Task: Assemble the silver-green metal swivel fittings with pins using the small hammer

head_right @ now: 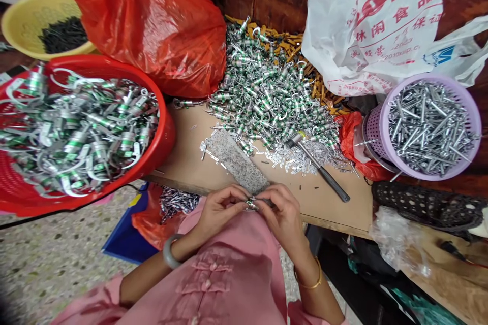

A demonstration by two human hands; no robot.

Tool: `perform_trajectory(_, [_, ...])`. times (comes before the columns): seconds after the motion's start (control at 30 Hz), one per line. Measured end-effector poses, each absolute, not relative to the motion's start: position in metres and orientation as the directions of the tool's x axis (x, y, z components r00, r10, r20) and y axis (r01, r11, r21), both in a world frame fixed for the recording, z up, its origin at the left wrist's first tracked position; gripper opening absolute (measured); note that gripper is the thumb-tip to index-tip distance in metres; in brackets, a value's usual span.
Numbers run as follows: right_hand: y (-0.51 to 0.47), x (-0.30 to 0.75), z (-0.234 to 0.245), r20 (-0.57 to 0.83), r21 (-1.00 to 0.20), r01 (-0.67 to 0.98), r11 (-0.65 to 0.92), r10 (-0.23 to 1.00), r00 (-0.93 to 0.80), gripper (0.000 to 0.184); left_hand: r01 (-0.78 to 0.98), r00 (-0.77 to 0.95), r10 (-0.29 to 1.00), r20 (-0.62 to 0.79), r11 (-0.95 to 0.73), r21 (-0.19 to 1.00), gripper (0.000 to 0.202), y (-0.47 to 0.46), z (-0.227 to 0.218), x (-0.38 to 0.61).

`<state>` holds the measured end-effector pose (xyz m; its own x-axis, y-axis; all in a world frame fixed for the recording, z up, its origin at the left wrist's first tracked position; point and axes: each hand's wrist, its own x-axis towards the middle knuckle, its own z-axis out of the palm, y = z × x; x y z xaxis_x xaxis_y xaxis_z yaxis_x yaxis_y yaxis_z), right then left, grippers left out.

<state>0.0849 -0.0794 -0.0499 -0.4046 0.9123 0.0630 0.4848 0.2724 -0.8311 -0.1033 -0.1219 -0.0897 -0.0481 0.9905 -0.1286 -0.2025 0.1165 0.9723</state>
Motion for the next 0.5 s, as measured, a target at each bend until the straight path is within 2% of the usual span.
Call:
perform_trajectory(0.1, [-0.084,0.078,-0.050,0.053,-0.881,0.414,0.230,0.917,-0.397,0.010,-0.215,-0.062,0.991,-0.119,0.103,0.971,0.018,-0.121,-0.087,-0.104])
perform_trajectory(0.2, [-0.086,0.075,-0.050,0.037,-0.909,0.369,0.195,0.918,-0.394,0.012,-0.152,-0.051,0.996,-0.072,0.064,0.986,0.015,-0.121,-0.085,-0.106])
perform_trajectory(0.4, [-0.094,0.076,-0.050,0.001,-0.887,0.417,0.199,0.903,-0.430,0.010,-0.105,-0.110,0.991,-0.080,0.069,0.992,0.013,-0.121,-0.088,-0.104])
perform_trajectory(0.5, [-0.097,0.078,-0.050,0.025,-0.853,0.461,0.243,0.903,-0.430,0.012,0.102,-0.138,0.990,0.016,-0.002,0.995,0.008,-0.121,-0.084,-0.105])
